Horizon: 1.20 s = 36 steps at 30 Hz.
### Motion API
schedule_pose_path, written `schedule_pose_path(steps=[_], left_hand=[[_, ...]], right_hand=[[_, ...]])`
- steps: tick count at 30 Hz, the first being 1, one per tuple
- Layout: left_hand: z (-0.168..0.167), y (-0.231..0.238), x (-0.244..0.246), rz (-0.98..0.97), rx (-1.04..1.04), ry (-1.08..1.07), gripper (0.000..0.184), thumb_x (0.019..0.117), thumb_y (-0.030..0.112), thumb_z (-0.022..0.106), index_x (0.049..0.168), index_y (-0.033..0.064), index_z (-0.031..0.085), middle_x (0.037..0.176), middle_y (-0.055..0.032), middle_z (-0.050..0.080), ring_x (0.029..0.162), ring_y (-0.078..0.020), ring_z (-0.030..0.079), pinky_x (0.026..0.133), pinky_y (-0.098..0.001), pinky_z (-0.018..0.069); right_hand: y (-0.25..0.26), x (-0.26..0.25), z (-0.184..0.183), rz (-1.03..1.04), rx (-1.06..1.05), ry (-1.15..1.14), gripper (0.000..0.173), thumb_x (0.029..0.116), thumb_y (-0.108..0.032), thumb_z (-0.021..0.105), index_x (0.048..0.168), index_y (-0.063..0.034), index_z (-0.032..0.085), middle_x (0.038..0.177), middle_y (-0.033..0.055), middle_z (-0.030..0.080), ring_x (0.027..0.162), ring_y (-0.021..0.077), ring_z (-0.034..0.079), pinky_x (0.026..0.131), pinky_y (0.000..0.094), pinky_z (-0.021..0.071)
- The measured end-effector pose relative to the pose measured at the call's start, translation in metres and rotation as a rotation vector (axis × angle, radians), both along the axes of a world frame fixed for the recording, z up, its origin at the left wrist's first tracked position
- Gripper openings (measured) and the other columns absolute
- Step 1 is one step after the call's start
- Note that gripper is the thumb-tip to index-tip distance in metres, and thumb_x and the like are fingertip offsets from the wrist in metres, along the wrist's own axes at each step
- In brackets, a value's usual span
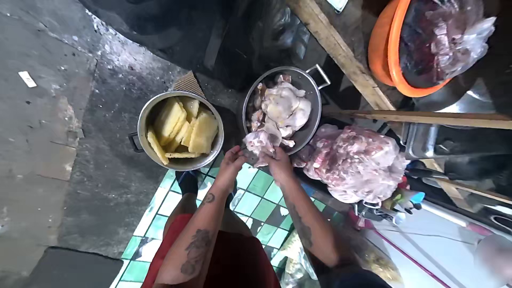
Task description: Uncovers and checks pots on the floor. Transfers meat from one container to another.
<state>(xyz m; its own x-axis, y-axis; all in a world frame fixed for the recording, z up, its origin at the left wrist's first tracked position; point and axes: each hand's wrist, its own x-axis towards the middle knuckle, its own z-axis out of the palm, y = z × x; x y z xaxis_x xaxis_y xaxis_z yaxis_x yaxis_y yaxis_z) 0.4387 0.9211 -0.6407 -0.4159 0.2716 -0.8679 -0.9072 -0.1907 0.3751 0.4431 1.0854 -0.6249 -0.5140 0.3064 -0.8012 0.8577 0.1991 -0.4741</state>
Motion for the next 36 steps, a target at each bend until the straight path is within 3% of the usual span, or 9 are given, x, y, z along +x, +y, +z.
schedule_pose_path(steps=[5,8,12,15,18,22,26,31,36], left_hand=[[0.012,-0.010,-0.003,0.197,0.199,-0.116,0.023,0.1081,0.014,0.050,0.127,0.0026,0.054,0.094,-0.0104,0.071,0.081,-0.0172,0.071,0.076,-0.0334,0.0608],[0.005,-0.024,-0.004,0.266,0.098,-0.080,0.015,0.1045,0.007,0.055,0.118,0.0014,0.059,0.087,-0.0089,0.070,0.074,-0.0152,0.069,0.071,-0.0307,0.0602],[0.010,-0.032,-0.008,0.256,-0.003,-0.055,0.017,0.1013,0.004,0.061,0.117,-0.0018,0.063,0.090,-0.0133,0.073,0.073,-0.0178,0.071,0.068,-0.0308,0.0611],[0.013,-0.032,-0.009,0.264,0.011,-0.008,0.011,0.1025,0.003,0.058,0.112,0.0012,0.063,0.081,-0.0087,0.070,0.062,-0.0105,0.064,0.057,-0.0234,0.0549],[0.014,-0.036,-0.010,0.245,0.003,-0.005,0.010,0.1025,0.003,0.059,0.112,0.0024,0.062,0.079,-0.0077,0.070,0.059,-0.0095,0.063,0.055,-0.0222,0.0537],[0.011,-0.042,-0.011,0.223,-0.008,-0.041,0.014,0.1020,0.006,0.061,0.116,0.0017,0.062,0.082,-0.0089,0.071,0.062,-0.0112,0.065,0.058,-0.0235,0.0551],[0.009,-0.043,-0.010,0.239,0.019,-0.058,0.014,0.1048,0.010,0.057,0.113,0.0014,0.064,0.082,-0.0098,0.071,0.063,-0.0115,0.065,0.057,-0.0235,0.0545],[0.003,-0.042,-0.009,0.234,0.058,-0.065,0.023,0.1093,0.021,0.050,0.113,0.0029,0.064,0.081,-0.0084,0.070,0.065,-0.0122,0.066,0.059,-0.0242,0.0553],[0.000,-0.039,-0.006,0.249,0.057,-0.074,0.025,0.1100,0.025,0.048,0.110,0.0051,0.063,0.075,-0.0052,0.066,0.059,-0.0094,0.061,0.055,-0.0227,0.0522]], right_hand=[[-0.025,0.001,0.035,0.112,-0.397,-0.064,0.033,0.1068,-0.015,0.053,0.130,0.0076,0.057,0.112,0.0135,0.067,0.095,0.0132,0.068,0.085,0.0299,0.0581],[-0.013,-0.016,0.001,0.129,-0.177,-0.021,0.047,0.1115,-0.033,0.043,0.134,0.0049,0.059,0.119,0.0207,0.066,0.099,0.0243,0.066,0.089,0.0411,0.0555],[0.002,-0.048,-0.090,0.148,0.281,0.065,0.054,0.0980,-0.030,0.071,0.141,-0.0018,0.055,0.126,0.0262,0.065,0.111,0.0395,0.066,0.097,0.0572,0.0526],[-0.012,-0.067,-0.119,0.225,0.446,-0.011,0.051,0.0971,-0.023,0.070,0.143,-0.0047,0.057,0.140,0.0257,0.058,0.129,0.0416,0.058,0.107,0.0568,0.0479],[-0.014,-0.065,-0.125,0.137,0.528,0.083,0.037,0.0966,-0.015,0.067,0.131,-0.0011,0.066,0.133,0.0248,0.063,0.126,0.0390,0.061,0.107,0.0528,0.0483],[-0.008,-0.046,-0.122,-0.099,0.471,0.163,0.031,0.0941,-0.010,0.070,0.124,-0.0022,0.070,0.126,0.0202,0.068,0.118,0.0328,0.064,0.104,0.0500,0.0496],[-0.004,-0.021,-0.114,-0.473,0.372,0.282,0.027,0.0892,-0.004,0.070,0.116,-0.0014,0.069,0.092,0.0134,0.068,0.074,0.0208,0.066,0.070,0.0400,0.0584],[-0.005,-0.012,-0.053,-0.875,0.161,0.427,0.030,0.0913,0.011,0.062,0.121,0.0041,0.058,0.096,0.0129,0.063,0.077,0.0209,0.067,0.071,0.0354,0.0614],[0.026,-0.005,-0.011,-0.910,0.115,0.551,0.024,0.0935,0.012,0.052,0.114,-0.0014,0.051,0.088,0.0067,0.059,0.071,0.0151,0.063,0.068,0.0319,0.0609]])
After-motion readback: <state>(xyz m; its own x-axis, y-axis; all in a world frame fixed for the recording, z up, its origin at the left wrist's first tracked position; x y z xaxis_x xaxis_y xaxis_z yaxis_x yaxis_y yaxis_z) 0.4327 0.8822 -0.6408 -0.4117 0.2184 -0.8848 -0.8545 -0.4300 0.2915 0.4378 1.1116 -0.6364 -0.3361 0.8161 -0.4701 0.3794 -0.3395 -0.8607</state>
